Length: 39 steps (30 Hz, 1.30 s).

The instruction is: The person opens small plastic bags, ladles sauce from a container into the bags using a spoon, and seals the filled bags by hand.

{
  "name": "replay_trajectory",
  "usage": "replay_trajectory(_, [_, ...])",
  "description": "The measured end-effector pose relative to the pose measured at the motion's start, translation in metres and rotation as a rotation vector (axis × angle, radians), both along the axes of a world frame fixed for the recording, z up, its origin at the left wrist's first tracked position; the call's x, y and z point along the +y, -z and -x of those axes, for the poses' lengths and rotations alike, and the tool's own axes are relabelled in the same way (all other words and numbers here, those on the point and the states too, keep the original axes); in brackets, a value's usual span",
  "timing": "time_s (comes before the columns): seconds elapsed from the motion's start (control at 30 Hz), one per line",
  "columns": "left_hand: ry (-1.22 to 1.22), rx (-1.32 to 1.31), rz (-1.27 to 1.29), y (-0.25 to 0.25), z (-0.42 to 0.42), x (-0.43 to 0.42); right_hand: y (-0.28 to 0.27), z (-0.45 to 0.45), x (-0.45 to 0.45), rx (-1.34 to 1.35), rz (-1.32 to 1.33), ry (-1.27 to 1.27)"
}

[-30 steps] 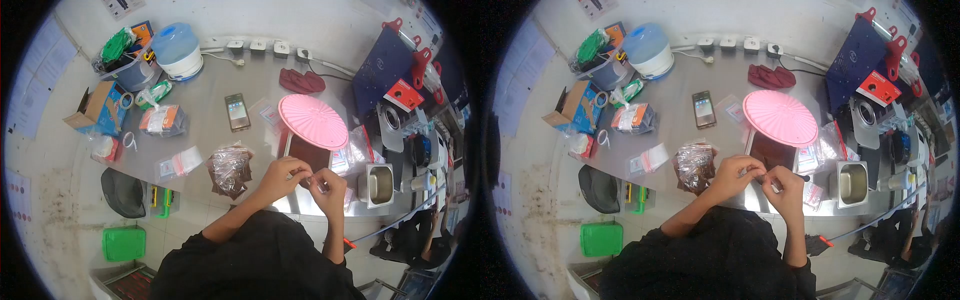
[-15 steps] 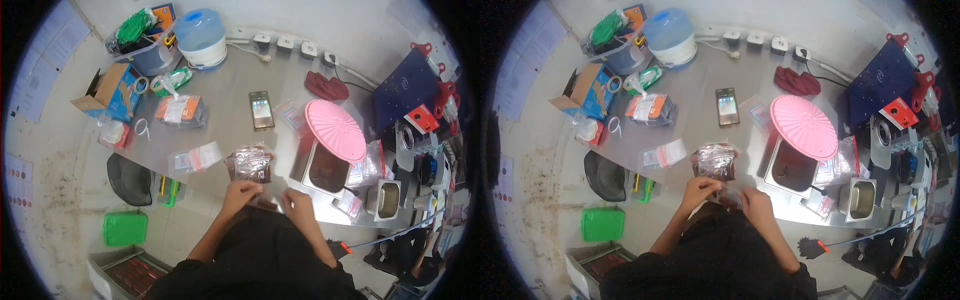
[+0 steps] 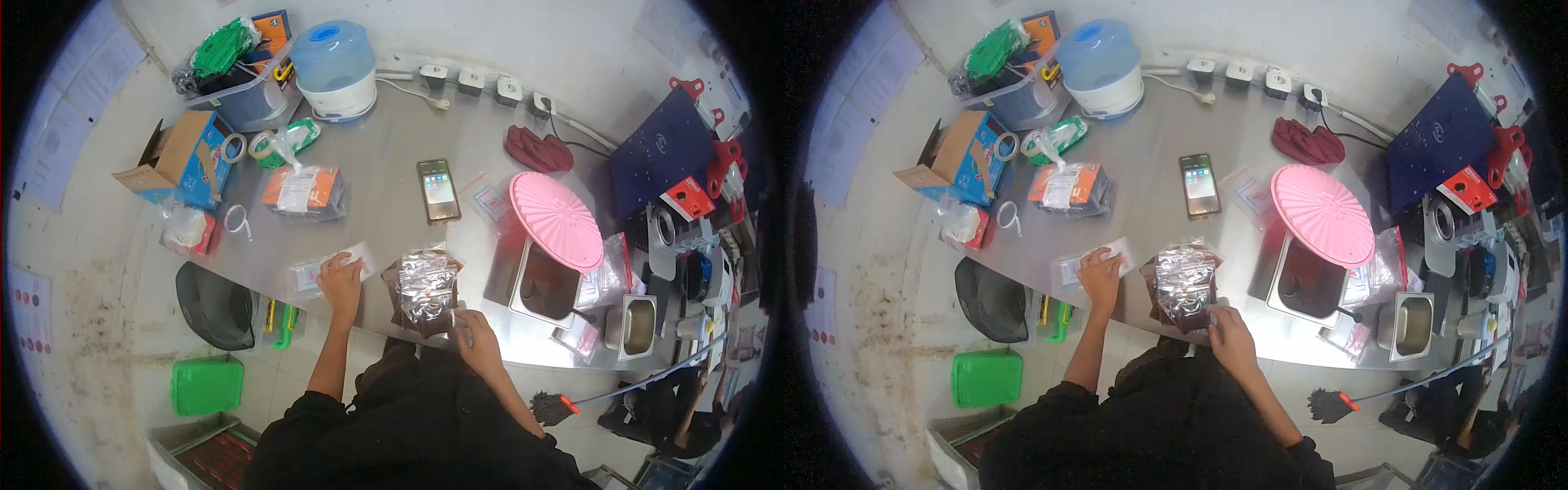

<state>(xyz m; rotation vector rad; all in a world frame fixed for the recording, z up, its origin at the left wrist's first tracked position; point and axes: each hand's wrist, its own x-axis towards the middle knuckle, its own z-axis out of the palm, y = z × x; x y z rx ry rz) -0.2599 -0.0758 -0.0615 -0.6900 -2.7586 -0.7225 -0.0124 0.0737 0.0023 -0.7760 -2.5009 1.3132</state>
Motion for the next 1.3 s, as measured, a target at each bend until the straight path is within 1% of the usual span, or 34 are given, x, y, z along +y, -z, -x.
replay_trajectory(0.03, [0.01, 0.002, -0.003, -0.001, -0.002, 0.001, -0.005, 0.001, 0.0, 0.022, 0.004, -0.006])
replay_trajectory(0.07, [-0.003, 0.059, -0.047, -0.002, -0.004, 0.003, -0.01, 0.004, 0.001, 0.026, -0.002, 0.006])
replay_trajectory(0.1, [-0.015, 0.117, -0.094, -0.005, -0.006, 0.007, -0.014, 0.008, 0.001, 0.042, 0.076, 0.035])
replay_trajectory(0.13, [0.001, 0.121, -0.103, -0.006, -0.009, 0.012, -0.019, 0.013, 0.002, 0.058, 0.151, 0.065])
replay_trajectory(0.17, [0.056, -0.077, -0.431, -0.008, -0.013, 0.017, -0.024, 0.02, 0.002, 0.064, 0.142, 0.083])
replay_trajectory(0.2, [0.116, -0.287, -0.752, -0.01, -0.018, 0.024, -0.029, 0.029, 0.002, 0.126, 0.275, 0.08])
replay_trajectory(0.23, [0.142, -0.292, -0.759, -0.026, -0.029, 0.034, -0.034, 0.038, 0.002, 0.192, 0.405, 0.078])
replay_trajectory(0.27, [0.17, -0.745, -1.107, -0.043, -0.044, 0.044, -0.032, 0.05, 0.0, 0.213, 0.563, 0.128])
replay_trajectory(0.3, [0.221, -0.988, -1.266, -0.061, -0.056, 0.051, -0.036, 0.059, -0.001, 0.231, 0.55, 0.151])
replay_trajectory(0.33, [0.227, -1.236, -1.412, -0.079, -0.068, 0.058, -0.041, 0.069, -0.001, 0.26, 0.75, 0.177])
replay_trajectory(0.4, [0.271, -1.619, -1.581, -0.103, -0.083, 0.066, -0.053, 0.078, 0.005, 0.336, 1.163, 0.178])
replay_trajectory(0.43, [0.319, -1.634, -1.563, -0.106, -0.087, 0.068, -0.052, 0.076, 0.007, 0.373, 1.141, 0.192])
replay_trajectory(0.5, [0.39, -1.793, -1.561, -0.107, -0.093, 0.069, -0.044, 0.073, 0.008, 0.419, 1.225, 0.276])
replay_trajectory(0.53, [0.434, -1.796, -1.549, -0.106, -0.095, 0.069, -0.06, 0.074, 0.003, 0.419, 1.089, 0.403])
replay_trajectory(0.6, [0.126, -1.753, -1.489, -0.103, -0.098, 0.07, -0.067, 0.069, 0.005, 0.462, 1.059, 0.411])
replay_trajectory(0.63, [0.149, -1.752, -1.488, -0.102, -0.095, 0.07, -0.07, 0.064, 0.007, 0.472, 1.049, 0.42])
replay_trajectory(0.7, [0.165, -1.806, -1.338, -0.101, -0.089, 0.069, -0.076, 0.056, 0.013, 0.442, 0.984, 0.392])
replay_trajectory(0.73, [0.175, -1.806, -1.338, -0.101, -0.084, 0.067, -0.077, 0.051, 0.016, 0.421, 0.981, 0.39])
replay_trajectory(0.77, [0.202, -1.787, -1.269, -0.102, -0.079, 0.065, -0.078, 0.048, 0.018, 0.4, 0.979, 0.388])
replay_trajectory(0.8, [0.229, -1.765, -1.203, -0.102, -0.074, 0.065, -0.078, 0.045, 0.02, 0.415, 0.919, 0.431])
replay_trajectory(0.83, [0.236, -1.761, -1.205, -0.099, -0.072, 0.065, -0.078, 0.042, 0.022, 0.421, 0.916, 0.428])
replay_trajectory(0.9, [0.181, -1.37, -1.262, -0.09, -0.068, 0.067, -0.078, 0.036, 0.027, 0.409, 0.69, 0.464])
replay_trajectory(0.93, [0.181, -1.368, -1.265, -0.104, -0.07, 0.068, -0.085, 0.035, 0.026, 0.411, 0.621, 0.455])
replay_trajectory(0.97, [0.351, -1.081, -1.003, -0.121, -0.073, 0.069, -0.085, 0.036, 0.025, 0.41, 0.62, 0.449])
replay_trajectory(1.0, [0.493, -0.79, -0.735, -0.139, -0.077, 0.07, -0.084, 0.037, 0.022, 0.409, 0.525, 0.431])
replay_trajectory(1.03, [0.485, -0.787, -0.741, -0.153, -0.08, 0.072, -0.083, 0.038, 0.019, 0.408, 0.429, 0.409])
replay_trajectory(1.1, [0.812, -0.756, -0.385, -0.169, -0.085, 0.076, -0.08, 0.041, 0.013, 0.426, 0.397, 0.366])
replay_trajectory(1.13, [0.795, -0.771, -0.358, -0.16, -0.087, 0.078, -0.079, 0.042, 0.012, 0.447, 0.367, 0.335])
replay_trajectory(1.27, [0.784, -0.808, -0.349, -0.164, -0.082, 0.078, -0.075, 0.04, 0.017, 0.449, 0.351, 0.294])
replay_trajectory(1.3, [0.776, -0.857, -0.366, -0.163, -0.08, 0.078, -0.078, 0.038, 0.017, 0.437, 0.522, 0.292])
